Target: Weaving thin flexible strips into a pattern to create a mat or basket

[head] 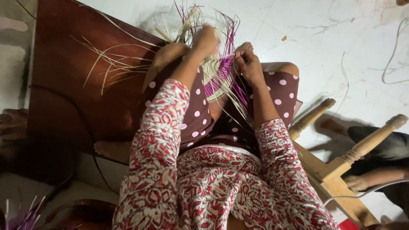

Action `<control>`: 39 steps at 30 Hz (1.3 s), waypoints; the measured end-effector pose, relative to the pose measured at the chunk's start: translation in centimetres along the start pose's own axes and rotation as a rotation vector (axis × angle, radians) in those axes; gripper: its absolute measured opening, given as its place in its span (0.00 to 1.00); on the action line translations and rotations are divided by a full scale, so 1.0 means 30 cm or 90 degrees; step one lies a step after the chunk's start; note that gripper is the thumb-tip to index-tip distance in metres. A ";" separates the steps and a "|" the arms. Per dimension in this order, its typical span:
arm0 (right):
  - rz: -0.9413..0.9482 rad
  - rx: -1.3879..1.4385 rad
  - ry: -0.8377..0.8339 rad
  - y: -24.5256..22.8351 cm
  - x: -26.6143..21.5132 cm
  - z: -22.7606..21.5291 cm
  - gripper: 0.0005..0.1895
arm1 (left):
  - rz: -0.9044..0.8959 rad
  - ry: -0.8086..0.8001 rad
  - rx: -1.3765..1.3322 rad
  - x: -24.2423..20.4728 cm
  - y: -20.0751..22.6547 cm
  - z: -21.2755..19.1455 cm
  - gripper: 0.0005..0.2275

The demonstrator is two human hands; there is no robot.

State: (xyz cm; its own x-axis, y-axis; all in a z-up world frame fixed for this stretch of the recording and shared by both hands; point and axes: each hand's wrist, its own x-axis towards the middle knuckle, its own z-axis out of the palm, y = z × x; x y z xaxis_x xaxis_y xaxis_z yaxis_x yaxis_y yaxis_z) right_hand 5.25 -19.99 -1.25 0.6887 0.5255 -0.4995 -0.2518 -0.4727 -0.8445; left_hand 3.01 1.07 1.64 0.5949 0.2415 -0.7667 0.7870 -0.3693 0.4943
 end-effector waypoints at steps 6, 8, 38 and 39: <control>0.027 -0.025 -0.006 0.030 0.023 -0.005 0.06 | 0.081 0.190 -0.166 0.127 -0.056 -0.147 0.06; 0.006 -0.008 -0.004 0.052 0.030 -0.003 0.05 | 0.195 0.182 0.027 0.178 -0.084 -0.172 0.20; -0.025 -0.293 0.065 0.000 0.040 -0.006 0.05 | 0.078 -0.232 0.433 -0.150 0.047 -0.196 0.18; -0.035 -0.295 0.062 -0.044 0.034 0.021 0.05 | 0.076 -0.223 0.430 -0.137 0.046 -0.190 0.18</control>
State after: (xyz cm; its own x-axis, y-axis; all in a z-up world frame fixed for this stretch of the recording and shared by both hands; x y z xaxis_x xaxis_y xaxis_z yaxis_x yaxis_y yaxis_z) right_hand 5.86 -18.39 -0.77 0.7591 0.4999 -0.4170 0.1017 -0.7238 -0.6825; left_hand 2.58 4.68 7.80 0.4947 -0.0905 -0.8643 0.3831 -0.8700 0.3104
